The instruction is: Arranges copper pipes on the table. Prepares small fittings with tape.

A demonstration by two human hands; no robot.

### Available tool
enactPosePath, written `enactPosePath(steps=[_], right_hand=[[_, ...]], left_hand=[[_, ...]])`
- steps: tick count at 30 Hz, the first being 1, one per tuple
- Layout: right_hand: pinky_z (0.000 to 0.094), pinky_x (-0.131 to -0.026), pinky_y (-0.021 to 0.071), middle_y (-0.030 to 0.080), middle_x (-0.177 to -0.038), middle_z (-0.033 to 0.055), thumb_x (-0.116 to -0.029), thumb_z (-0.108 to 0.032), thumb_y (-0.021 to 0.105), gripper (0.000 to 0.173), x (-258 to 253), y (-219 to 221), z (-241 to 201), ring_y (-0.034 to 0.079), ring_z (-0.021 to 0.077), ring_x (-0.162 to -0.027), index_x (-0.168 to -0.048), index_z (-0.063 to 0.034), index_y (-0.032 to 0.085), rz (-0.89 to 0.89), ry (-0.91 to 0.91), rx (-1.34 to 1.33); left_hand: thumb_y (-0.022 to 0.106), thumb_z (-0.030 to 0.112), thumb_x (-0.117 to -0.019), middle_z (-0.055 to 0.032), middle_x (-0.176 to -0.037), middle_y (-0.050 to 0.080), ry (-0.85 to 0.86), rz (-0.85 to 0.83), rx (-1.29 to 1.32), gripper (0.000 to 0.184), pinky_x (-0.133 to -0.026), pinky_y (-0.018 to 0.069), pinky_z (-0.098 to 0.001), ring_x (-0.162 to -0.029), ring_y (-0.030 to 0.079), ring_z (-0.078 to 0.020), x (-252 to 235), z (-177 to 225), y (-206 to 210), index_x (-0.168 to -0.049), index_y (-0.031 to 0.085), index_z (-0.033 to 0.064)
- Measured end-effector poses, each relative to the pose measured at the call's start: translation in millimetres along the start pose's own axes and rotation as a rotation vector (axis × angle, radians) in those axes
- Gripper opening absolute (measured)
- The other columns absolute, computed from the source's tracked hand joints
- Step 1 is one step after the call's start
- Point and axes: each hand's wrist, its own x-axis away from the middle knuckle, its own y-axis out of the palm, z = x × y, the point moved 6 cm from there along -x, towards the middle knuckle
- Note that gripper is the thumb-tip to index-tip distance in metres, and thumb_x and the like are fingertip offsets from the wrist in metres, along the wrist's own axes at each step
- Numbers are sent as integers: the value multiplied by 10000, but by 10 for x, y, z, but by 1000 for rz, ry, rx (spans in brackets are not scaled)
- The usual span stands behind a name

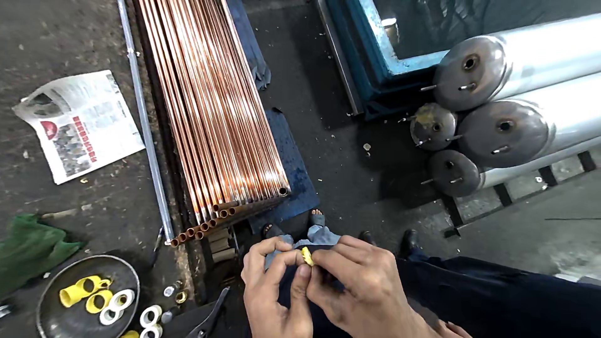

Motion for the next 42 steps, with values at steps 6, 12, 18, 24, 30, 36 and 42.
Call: enactPosePath(steps=[6, 12, 18, 24, 30, 36, 42], right_hand=[[220, -534, 461, 637, -656, -63, -882, -255, 717, 132, -39, -32, 7, 599, 57, -636, -793, -160, 740, 58, 3, 4], [219, -557, 565, 706, -757, -25, -901, -102, 695, 76, -25, 110, 272, 658, 37, -662, -875, -89, 766, -94, 235, -585], [214, -598, 567, 692, -763, -52, -907, -158, 712, 65, -90, 86, 258, 650, 25, -694, -887, -125, 764, -212, 97, -415], [211, -569, 519, 671, -696, -57, -862, -156, 752, 63, -154, 114, 114, 620, 26, -654, -807, -125, 760, -135, 69, -437], [205, -541, 543, 686, -700, -15, -835, -144, 791, 84, -161, 175, 40, 637, 44, -628, -805, -74, 755, 43, 148, -583], [239, -525, 591, 727, -747, 45, -851, -10, 700, 61, -170, 202, 99, 681, 87, -615, -853, -15, 760, 21, 368, -836], [239, -619, 602, 745, -902, 55, -972, -103, 693, 126, -217, 73, 127, 695, 88, -737, -1039, -17, 758, -203, 125, -835]], left_hand=[[538, 404, -1006, 24, -1175, 606, 28, 33, -41, 246, -1023, 378, -430, -1210, 510, -169, -35, 39, 21, -907, 714, 263], [562, 419, -1010, 34, -1181, 610, -41, -26, 52, 255, -1026, 376, -444, -1205, 513, -172, -56, 3, -15, -899, 727, 260], [667, 308, -954, -49, -1277, 624, -110, -64, 283, 159, -1023, 486, -365, -1230, 549, -224, -21, -108, -7, -910, 761, 188], [631, 362, -995, -48, -1338, 581, -80, -41, 265, 208, -1116, 423, -381, -1348, 471, -228, -17, -60, -86, -902, 721, 199], [536, 418, -1035, 6, -1327, 495, -46, 75, 272, 239, -1170, 314, -370, -1399, 362, -190, -21, -26, -46, -907, 636, 243], [526, 409, -1040, 10, -1287, 501, -15, 138, 302, 242, -1188, 317, -377, -1395, 375, -187, -61, 43, -20, -891, 601, 233], [668, 368, -980, 11, -1331, 563, 41, 80, 260, 147, -1157, 395, -360, -1385, 437, -205, -66, 29, -206, -939, 740, 247]])
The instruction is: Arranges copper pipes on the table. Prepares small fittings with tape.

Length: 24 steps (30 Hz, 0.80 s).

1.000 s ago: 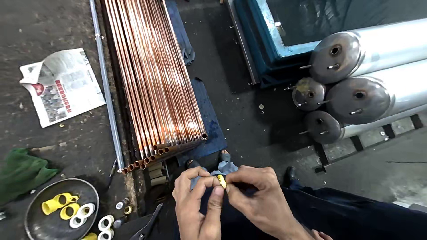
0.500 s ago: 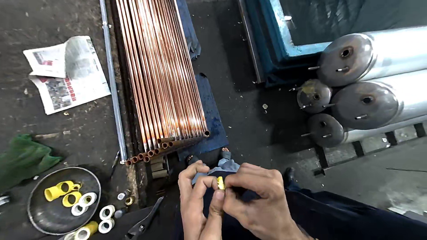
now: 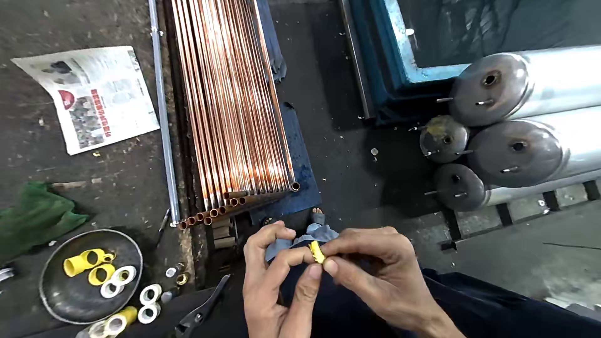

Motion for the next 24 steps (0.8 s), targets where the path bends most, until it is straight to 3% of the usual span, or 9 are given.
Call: enactPosePath(steps=[4, 11, 17, 24], right_hand=[[201, -659, 583, 738, -894, -38, -978, -172, 700, 108, -46, -39, -49, 672, 24, -763, -1020, -114, 780, -104, -19, 324], [220, -682, 587, 736, -870, -40, -971, -189, 701, 103, -2, 0, -48, 678, 32, -778, -996, -129, 781, -185, -51, 403], [217, -682, 578, 731, -843, -55, -941, -187, 711, 85, -28, 35, -70, 672, 25, -776, -949, -141, 783, -174, -77, 471], [184, -564, 534, 690, -745, -53, -875, -201, 753, 74, 48, 185, -132, 638, 15, -672, -837, -138, 759, 11, -102, 506]], left_hand=[[678, 357, -968, -59, -1424, 544, -81, -23, 81, 168, -1136, 425, -412, -1388, 450, -275, 56, -118, 9, -965, 780, 225], [707, 351, -962, -55, -1409, 566, -132, 50, 249, 177, -1107, 456, -361, -1358, 485, -245, 186, -217, 38, -915, 771, 193], [715, 361, -952, -74, -1447, 536, -164, 20, 171, 171, -1068, 490, -363, -1319, 520, -242, 228, -200, 52, -933, 751, 195], [539, 505, -1025, 16, -1431, 483, -96, 7, 120, 300, -1193, 336, -382, -1450, 348, -211, 234, -178, 71, -924, 665, 253]])
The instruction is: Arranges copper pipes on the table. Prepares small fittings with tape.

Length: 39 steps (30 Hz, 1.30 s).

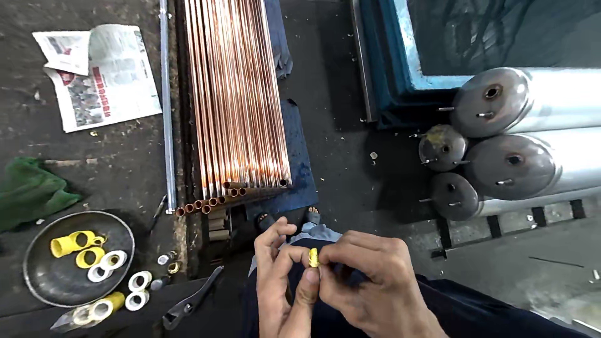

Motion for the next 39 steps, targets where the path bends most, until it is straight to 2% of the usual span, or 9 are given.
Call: enactPosePath(steps=[3, 10, 13, 15, 18, 22, 28, 36, 39], right_hand=[[177, -534, 536, 699, -746, -48, -864, -209, 772, 88, 31, 37, -5, 642, 12, -650, -829, -129, 763, 78, 28, -29], [176, -488, 545, 703, -732, -42, -844, -174, 786, 75, 36, 18, 18, 650, 14, -613, -822, -107, 762, 195, 93, -114], [226, -494, 584, 745, -783, 2, -875, -75, 747, 35, 6, 9, 115, 684, 65, -616, -892, -64, 776, 121, 244, -326], [264, -507, 606, 748, -813, 34, -912, -50, 708, 56, 29, 31, 178, 701, 108, -628, -930, -37, 759, 54, 324, -462], [290, -551, 627, 741, -854, 67, -956, -48, 665, 82, 86, 44, 212, 713, 137, -670, -976, -8, 733, -11, 324, -565], [261, -633, 642, 752, -909, 18, -963, -126, 673, 132, 100, 6, 135, 721, 80, -754, -1024, -43, 755, -86, 139, -369], [201, -616, 593, 727, -825, -53, -940, -191, 709, 102, 111, -23, 64, 677, 12, -721, -960, -125, 785, -85, 40, -60], [183, -555, 536, 687, -713, -48, -880, -169, 734, 83, 120, 39, -46, 639, 11, -647, -828, -109, 761, 37, -32, 14], [169, -533, 533, 673, -698, -43, -862, -135, 737, 68, 99, 35, -43, 630, 6, -626, -811, -92, 755, 37, -1, -80]], left_hand=[[487, 494, -1045, 15, -1400, 476, 30, 27, 6, 323, -1216, 288, -389, -1459, 317, -204, -11, -6, 28, -908, 638, 243], [482, 442, -1051, -4, -1329, 502, 59, 80, 4, 300, -1185, 330, -377, -1419, 359, -213, -53, 35, 106, -906, 620, 218], [542, 385, -1034, -14, -1339, 521, 62, 72, 54, 236, -1193, 327, -389, -1421, 373, -224, -77, 33, 83, -925, 649, 206], [626, 352, -1000, -31, -1361, 548, 27, 51, 122, 188, -1163, 375, -362, -1398, 418, -220, -74, 19, 28, -936, 703, 192], [682, 329, -969, -71, -1386, 573, -24, 10, 148, 168, -1130, 430, -368, -1382, 457, -256, -54, 35, -63, -949, 757, 180], [688, 326, -961, -67, -1394, 576, 1, 26, 0, 145, -1157, 411, -399, -1401, 442, -280, 1, 91, -146, -922, 766, 211], [690, 330, -938, -38, -1344, 607, 119, 70, -300, 108, -1190, 365, -483, -1423, 423, -308, 78, 174, -157, -890, 761, 265], [603, 387, -993, 7, -1274, 626, 176, 169, -497, 210, -1186, 318, -480, -1418, 421, -252, 144, 304, -138, -865, 706, 257], [583, 402, -1000, 31, -1226, 644, 189, 195, -509, 220, -1176, 314, -499, -1398, 444, -240, 174, 340, -135, -869, 696, 266]])
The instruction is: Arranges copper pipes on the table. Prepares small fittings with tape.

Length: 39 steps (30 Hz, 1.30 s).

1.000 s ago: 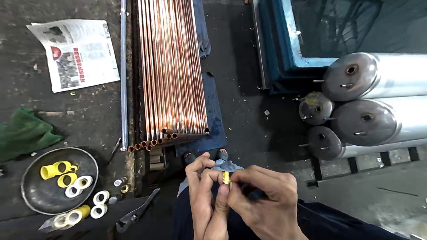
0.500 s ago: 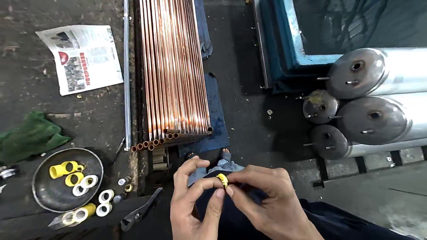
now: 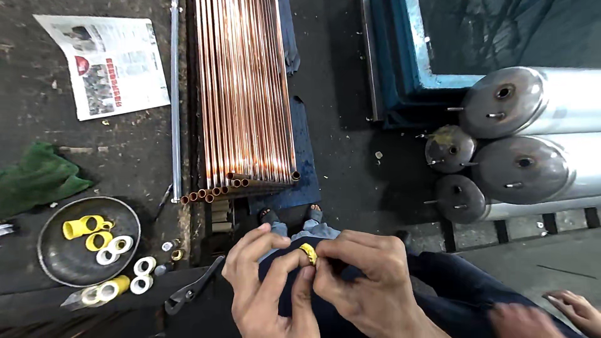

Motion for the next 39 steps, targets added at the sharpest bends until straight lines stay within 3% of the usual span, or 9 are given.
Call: enactPosePath(steps=[5, 7, 10, 16, 21, 29, 31, 35, 39], right_hand=[[243, -618, 622, 729, -830, 2, -911, -85, 711, 57, -57, 17, 95, 696, 62, -715, -928, -47, 750, -156, 121, -277], [265, -660, 648, 738, -889, 10, -930, -110, 718, 96, -38, 56, 103, 718, 80, -763, -992, -42, 748, -208, 120, -277], [235, -662, 635, 733, -869, -17, -925, -157, 744, 102, -9, 65, 92, 705, 49, -761, -979, -74, 772, -187, 84, -148], [198, -595, 567, 709, -767, -54, -880, -170, 749, 61, 3, 56, 42, 658, 15, -695, -870, -120, 783, -70, -8, 49], [185, -558, 506, 665, -701, -56, -866, -194, 745, 87, 21, 67, -20, 615, 17, -651, -810, -131, 766, 25, -52, 135], [219, -474, 543, 693, -683, 7, -849, -30, 684, 89, 10, 125, 164, 633, 56, -556, -800, -51, 755, 6, 314, -431], [232, -487, 561, 703, -713, 20, -878, -28, 652, 109, 11, 121, 176, 652, 72, -578, -830, -43, 749, 13, 282, -431], [255, -620, 611, 727, -889, 37, -972, -127, 642, 142, -44, 39, 94, 696, 90, -754, -1005, -27, 738, -122, 113, -363], [215, -622, 594, 722, -872, -17, -955, -163, 697, 113, -113, -9, 41, 676, 43, -751, -975, -88, 779, -176, 57, -155]], left_hand=[[679, 344, -968, -7, -1235, 626, -143, -31, 234, 148, -1136, 420, -411, -1331, 499, -233, -4, -115, 11, -898, 747, 231], [697, 282, -951, -36, -1235, 627, -226, -47, 370, 127, -1093, 461, -370, -1288, 526, -234, 0, -178, 17, -914, 771, 187], [696, 245, -949, -55, -1226, 631, -264, -69, 443, 125, -1058, 488, -339, -1251, 547, -227, 9, -207, 32, -926, 778, 154], [687, 312, -955, -32, -1224, 632, -187, -94, 294, 148, -1079, 461, -373, -1277, 530, -225, 8, -205, 21, -899, 769, 203], [565, 387, -1010, -2, -1204, 624, -121, -85, 119, 237, -1086, 405, -440, -1308, 498, -219, 15, -117, 31, -909, 718, 237], [550, 418, -1023, 19, -1291, 544, -188, -131, 278, 241, -1117, 353, -408, -1338, 428, -188, -20, -115, 104, -912, 688, 256], [589, 399, -1006, 13, -1270, 559, -185, -99, 280, 215, -1109, 370, -393, -1325, 446, -191, -33, -109, 93, -901, 706, 252], [623, 375, -998, 23, -1250, 587, -49, -49, 96, 167, -1138, 376, -404, -1347, 459, -190, -97, -26, -43, -908, 702, 259], [608, 338, -994, 3, -1201, 607, 126, -39, -152, 128, -1131, 317, -482, -1339, 456, -220, -149, 55, -100, -934, 688, 257]])
